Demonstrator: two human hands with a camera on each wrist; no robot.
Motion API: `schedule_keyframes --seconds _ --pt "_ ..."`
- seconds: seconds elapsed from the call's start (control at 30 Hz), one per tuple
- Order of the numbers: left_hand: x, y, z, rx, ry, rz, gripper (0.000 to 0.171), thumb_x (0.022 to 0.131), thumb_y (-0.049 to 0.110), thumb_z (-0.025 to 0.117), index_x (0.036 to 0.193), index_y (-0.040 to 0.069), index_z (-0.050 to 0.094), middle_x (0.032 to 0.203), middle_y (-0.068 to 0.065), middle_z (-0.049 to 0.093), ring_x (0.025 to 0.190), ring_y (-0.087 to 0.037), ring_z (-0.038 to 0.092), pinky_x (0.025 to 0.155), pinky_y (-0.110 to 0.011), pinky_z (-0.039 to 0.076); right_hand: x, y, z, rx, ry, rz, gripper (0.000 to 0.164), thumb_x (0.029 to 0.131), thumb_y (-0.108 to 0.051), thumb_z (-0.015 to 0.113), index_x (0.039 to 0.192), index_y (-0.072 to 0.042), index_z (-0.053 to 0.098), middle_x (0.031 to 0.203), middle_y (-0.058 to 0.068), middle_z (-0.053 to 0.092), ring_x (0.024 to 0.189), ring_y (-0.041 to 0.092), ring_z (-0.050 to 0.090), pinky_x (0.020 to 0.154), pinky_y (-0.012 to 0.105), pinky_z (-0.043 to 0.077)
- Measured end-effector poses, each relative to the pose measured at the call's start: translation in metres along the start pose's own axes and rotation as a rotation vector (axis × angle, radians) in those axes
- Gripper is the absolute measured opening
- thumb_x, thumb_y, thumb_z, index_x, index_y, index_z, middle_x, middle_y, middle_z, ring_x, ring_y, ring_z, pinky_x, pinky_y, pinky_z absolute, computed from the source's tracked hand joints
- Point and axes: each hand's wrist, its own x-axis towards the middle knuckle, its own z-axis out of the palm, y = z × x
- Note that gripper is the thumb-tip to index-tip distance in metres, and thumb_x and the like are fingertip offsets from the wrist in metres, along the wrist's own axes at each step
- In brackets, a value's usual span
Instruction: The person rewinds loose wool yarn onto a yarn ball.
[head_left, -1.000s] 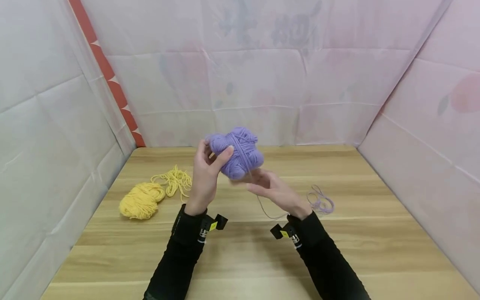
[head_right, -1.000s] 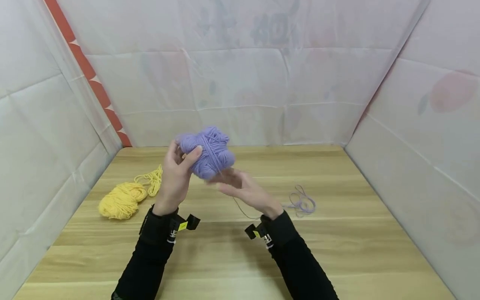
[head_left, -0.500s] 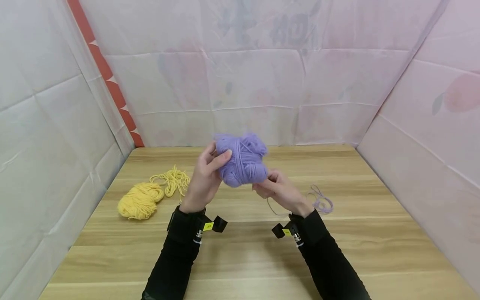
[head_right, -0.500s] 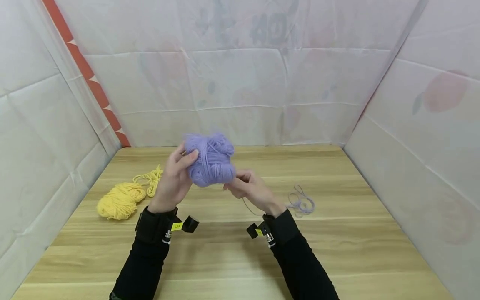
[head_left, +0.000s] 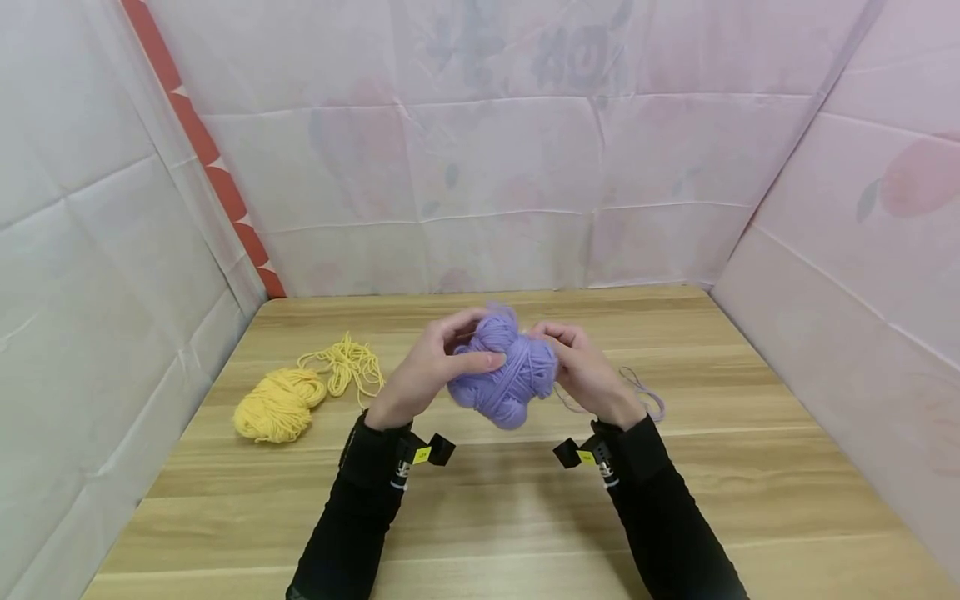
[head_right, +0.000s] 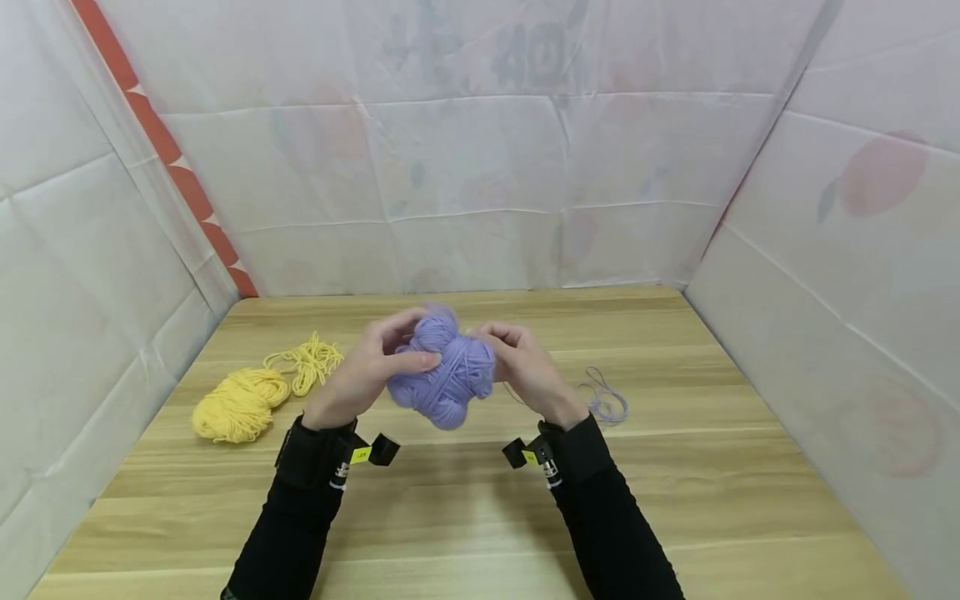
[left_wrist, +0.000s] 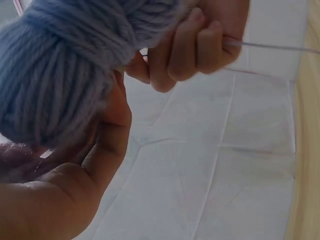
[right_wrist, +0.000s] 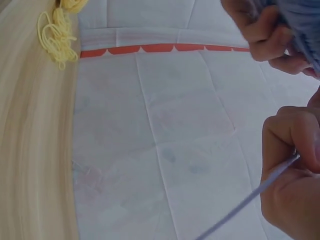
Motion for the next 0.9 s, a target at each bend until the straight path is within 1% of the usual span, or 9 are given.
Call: schedule_keyframes --seconds 0.1,0.2,0.23,0.33,0.43,0.57,0.73,0.83,0.9 --pt "0.0 -0.001 0.001 0.067 -0.009 -0.022 0.048 0.083 0.018 0.07 0.129 0.023 0.057 0.117 -0.01 0.063 0.104 -0.025 0.062 0.085 -0.04 0.056 -0.001 -0.003 0.001 0.0 0.041 -0.012 0.02 0.101 -0.018 0.051 0.088 -0.014 0.065 0.073 -0.009 0.057 0.057 0.002 0.048 0.052 0.016 0.039" --pt "0.002 -0.002 0.002 0.116 0.003 -0.033 0.048 0.082 0.018 0.072 0.128 0.024 0.058 0.116 -0.009 0.062 0.103 -0.024 0.061 0.084 -0.04 0.057 -0.003 -0.006 0.001 -0.004 0.072 -0.028 0.021 0.101 -0.017 0.05 0.085 -0.014 0.062 0.066 -0.011 0.047 0.053 0.003 0.036 0.05 0.018 0.03" --pt "0.002 -0.003 0.002 0.131 0.015 -0.036 0.047 0.082 0.018 0.072 0.127 0.024 0.059 0.115 -0.009 0.062 0.102 -0.024 0.061 0.083 -0.04 0.057 -0.004 -0.006 0.002 -0.003 0.079 -0.033 0.021 0.101 -0.017 0.049 0.084 -0.014 0.061 0.065 -0.01 0.046 0.054 0.005 0.034 0.05 0.019 0.027" --pt "0.004 -0.004 0.003 0.159 0.068 -0.044 0.046 0.081 0.019 0.073 0.125 0.025 0.059 0.113 -0.008 0.061 0.099 -0.023 0.06 0.081 -0.039 0.057 -0.005 -0.008 0.003 -0.015 0.093 -0.048 0.021 0.101 -0.017 0.049 0.084 -0.014 0.061 0.063 -0.009 0.04 0.054 0.008 0.029 0.051 0.02 0.025" --pt "0.004 -0.005 0.003 0.167 0.126 -0.041 0.044 0.081 0.02 0.074 0.123 0.024 0.06 0.11 -0.008 0.061 0.097 -0.023 0.06 0.079 -0.038 0.057 -0.006 -0.01 0.004 -0.047 0.097 -0.077 0.019 0.101 -0.016 0.05 0.087 -0.012 0.063 0.063 -0.007 0.04 0.054 0.01 0.027 0.053 0.025 0.021" --pt "0.005 -0.006 0.003 0.153 0.189 -0.035 0.043 0.08 0.02 0.075 0.121 0.02 0.06 0.111 -0.009 0.062 0.097 -0.023 0.061 0.079 -0.038 0.057 -0.008 -0.013 0.006 -0.123 0.087 -0.117 0.017 0.1 -0.014 0.051 0.095 -0.012 0.067 0.063 -0.003 0.037 0.055 0.014 0.027 0.057 0.032 0.019" --pt "0.005 -0.005 0.003 0.136 0.255 -0.029 0.044 0.081 0.021 0.076 0.12 0.017 0.058 0.112 -0.009 0.061 0.097 -0.023 0.062 0.08 -0.039 0.057 -0.012 -0.016 0.011 -0.277 0.093 -0.132 0.018 0.099 -0.015 0.054 0.1 -0.006 0.069 0.058 -0.003 0.037 0.049 0.016 0.027 0.052 0.028 0.027" --pt "0.006 -0.006 0.004 0.128 0.303 -0.009 0.043 0.082 0.021 0.075 0.12 0.016 0.057 0.112 -0.009 0.061 0.097 -0.023 0.062 0.081 -0.038 0.057 -0.014 -0.018 0.015 -0.369 0.099 -0.122 0.021 0.098 -0.017 0.056 0.101 -0.002 0.069 0.056 -0.004 0.04 0.047 0.02 0.028 0.049 0.029 0.029" --pt "0.007 -0.006 0.003 0.118 0.337 -0.001 0.042 0.083 0.021 0.075 0.12 0.015 0.056 0.112 -0.009 0.061 0.097 -0.023 0.062 0.081 -0.038 0.057 -0.015 -0.018 0.017 -0.406 0.094 -0.121 0.021 0.098 -0.017 0.056 0.101 -0.001 0.069 0.056 -0.004 0.041 0.046 0.019 0.03 0.046 0.03 0.028"
